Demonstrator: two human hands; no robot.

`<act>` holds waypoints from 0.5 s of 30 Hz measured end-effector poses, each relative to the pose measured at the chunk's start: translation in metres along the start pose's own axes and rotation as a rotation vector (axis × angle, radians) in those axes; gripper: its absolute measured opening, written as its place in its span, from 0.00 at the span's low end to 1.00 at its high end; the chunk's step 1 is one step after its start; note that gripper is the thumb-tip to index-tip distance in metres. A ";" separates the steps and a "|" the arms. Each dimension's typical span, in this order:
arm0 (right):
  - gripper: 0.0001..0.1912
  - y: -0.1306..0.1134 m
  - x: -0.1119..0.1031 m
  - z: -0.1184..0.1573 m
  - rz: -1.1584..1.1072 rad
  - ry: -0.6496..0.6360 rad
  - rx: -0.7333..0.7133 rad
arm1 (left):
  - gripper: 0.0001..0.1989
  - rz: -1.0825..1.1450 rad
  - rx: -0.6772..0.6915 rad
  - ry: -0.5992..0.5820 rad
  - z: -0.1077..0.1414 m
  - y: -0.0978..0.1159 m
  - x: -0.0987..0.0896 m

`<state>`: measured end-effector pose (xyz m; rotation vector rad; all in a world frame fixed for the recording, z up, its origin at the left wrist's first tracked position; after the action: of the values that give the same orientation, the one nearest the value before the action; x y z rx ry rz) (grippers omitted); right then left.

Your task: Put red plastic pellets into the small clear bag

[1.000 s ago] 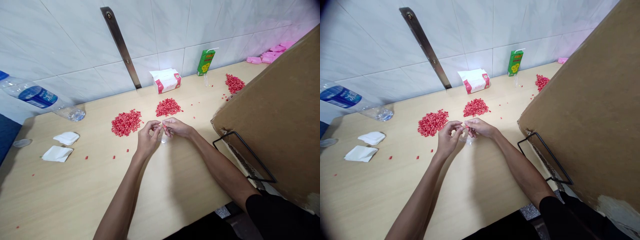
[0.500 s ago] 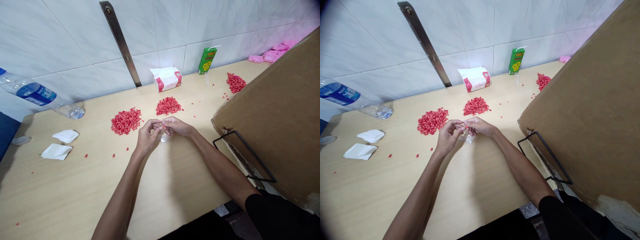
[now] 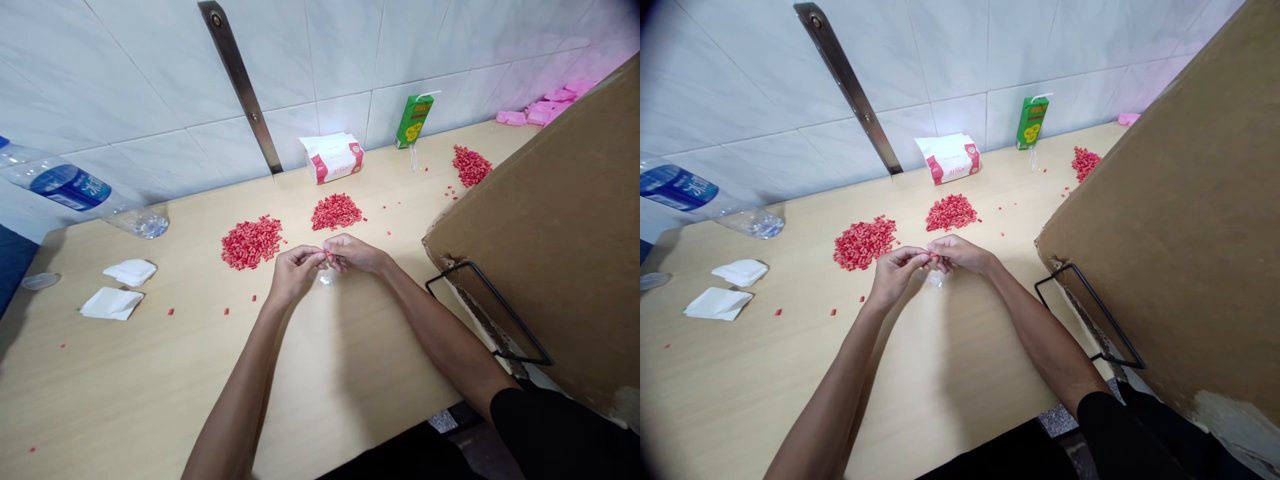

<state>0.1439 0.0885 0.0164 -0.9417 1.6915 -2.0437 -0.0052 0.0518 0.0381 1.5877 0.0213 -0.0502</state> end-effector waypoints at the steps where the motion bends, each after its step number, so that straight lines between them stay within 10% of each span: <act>1: 0.28 0.000 0.000 0.000 -0.002 -0.003 -0.005 | 0.15 0.011 -0.007 0.005 0.000 0.000 0.000; 15: 0.29 0.001 -0.001 -0.003 -0.016 0.075 -0.017 | 0.14 0.009 0.023 0.073 0.003 0.003 0.003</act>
<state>0.1421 0.0908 0.0146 -0.8971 1.7477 -2.1026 -0.0018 0.0491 0.0410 1.6123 0.0707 0.0146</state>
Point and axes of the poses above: each hand's wrist, its own z-axis away from the middle knuckle, its own x-axis out of the palm, y = z × x, the point moved 3 cm from there along -z, towards the middle knuckle, and after that the axes turned 6 degrees about y, right-handed, at the moved point
